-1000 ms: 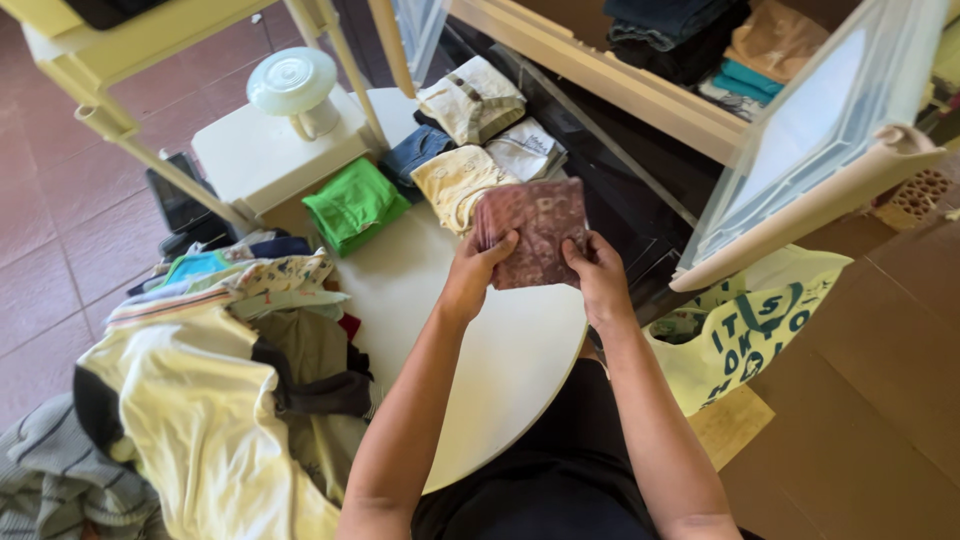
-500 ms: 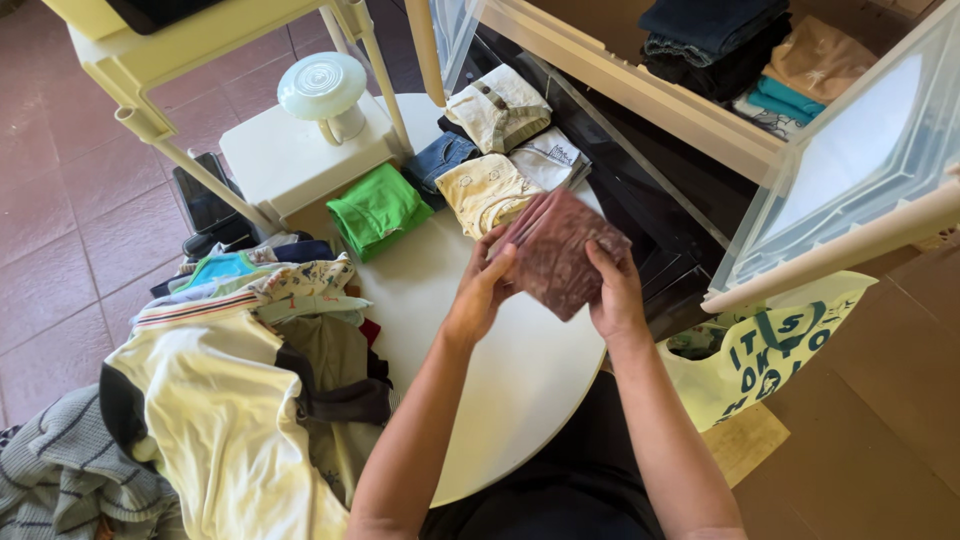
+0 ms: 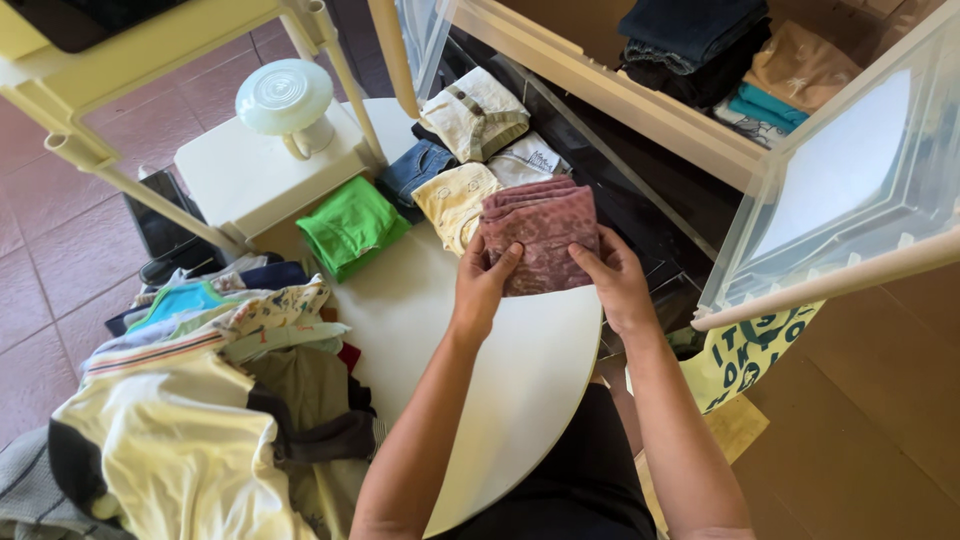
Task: The person picks up folded clothes from a table, places them into a storage cabinet, and then folds additional items of clothing on the table.
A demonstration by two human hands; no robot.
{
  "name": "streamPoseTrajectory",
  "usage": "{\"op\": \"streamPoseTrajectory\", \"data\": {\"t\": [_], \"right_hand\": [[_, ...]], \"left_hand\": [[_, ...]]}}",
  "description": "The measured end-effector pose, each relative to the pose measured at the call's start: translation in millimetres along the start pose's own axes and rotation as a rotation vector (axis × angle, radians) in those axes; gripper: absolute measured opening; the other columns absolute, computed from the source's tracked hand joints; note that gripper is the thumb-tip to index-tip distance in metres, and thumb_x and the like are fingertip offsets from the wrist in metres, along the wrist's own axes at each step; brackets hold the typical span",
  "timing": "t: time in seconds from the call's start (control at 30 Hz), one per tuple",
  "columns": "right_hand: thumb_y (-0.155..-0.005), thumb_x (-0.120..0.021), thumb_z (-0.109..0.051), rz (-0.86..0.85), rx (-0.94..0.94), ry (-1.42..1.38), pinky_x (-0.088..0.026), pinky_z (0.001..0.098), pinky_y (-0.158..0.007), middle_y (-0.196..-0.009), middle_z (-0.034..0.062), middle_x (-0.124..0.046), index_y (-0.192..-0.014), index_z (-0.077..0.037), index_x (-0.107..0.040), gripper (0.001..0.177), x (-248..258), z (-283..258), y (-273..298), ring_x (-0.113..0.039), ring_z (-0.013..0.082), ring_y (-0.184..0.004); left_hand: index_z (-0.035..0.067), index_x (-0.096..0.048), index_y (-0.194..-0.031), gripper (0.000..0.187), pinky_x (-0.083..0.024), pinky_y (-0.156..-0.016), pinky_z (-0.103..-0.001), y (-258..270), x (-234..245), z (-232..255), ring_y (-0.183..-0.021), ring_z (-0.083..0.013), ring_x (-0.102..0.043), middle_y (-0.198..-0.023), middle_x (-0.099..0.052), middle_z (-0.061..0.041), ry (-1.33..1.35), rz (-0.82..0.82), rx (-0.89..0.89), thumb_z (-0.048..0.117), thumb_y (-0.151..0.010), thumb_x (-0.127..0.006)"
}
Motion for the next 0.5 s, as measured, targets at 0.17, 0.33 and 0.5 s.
{"op": "streamPoseTrajectory", "data": {"t": [0.17, 0.33, 0.5], "right_hand": [[-0.099, -0.069, -0.012, 0.097, 0.147, -0.192, -0.055, 0.0337, -0.096, -0.124, 0.0116, -0.064, -0.134, 0.000, -0.051, 0.041, -3, 0, -17, -0.064, 0.0165, -0.112], [-0.101, -0.065, -0.014, 0.132, 0.189, -0.154, -0.055, 0.0349, -0.097, -0.123, 0.0107, -0.064, -0.135, -0.003, -0.050, 0.039, 0, -7, -40, -0.063, 0.0171, -0.112], [-0.106, -0.063, -0.016, 0.082, 0.422, 0.127, -0.047, 0.0344, -0.110, -0.140, 0.0108, -0.058, -0.148, -0.003, -0.046, 0.047, 3, -33, -69, -0.058, 0.0166, -0.125]], "left_hand": [[0.002, -0.048, -0.146, 0.051, -0.055, -0.098, -0.029, -13, -14, 6, -0.113, -0.0140, -0.065, -0.127, -0.066, -0.007, 0.064, -0.049, -0.001, 0.010, -0.100, -0.069], [0.006, -0.046, -0.145, 0.054, -0.058, -0.089, -0.033, -38, -23, -1, -0.105, -0.0163, -0.067, -0.120, -0.067, -0.006, 0.069, 0.056, 0.060, 0.008, -0.095, -0.067], [0.002, -0.053, -0.143, 0.048, -0.056, -0.092, -0.030, -91, -32, 9, -0.108, -0.0150, -0.067, -0.124, -0.068, -0.007, 0.054, 0.045, -0.095, 0.003, -0.097, -0.067]]}}
Point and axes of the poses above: each hand's wrist, its own y-axis away from the middle knuckle, its own x-axis out of the back of the hand, z = x × y, the point moved 6 cm from there along -y, towards the middle knuckle
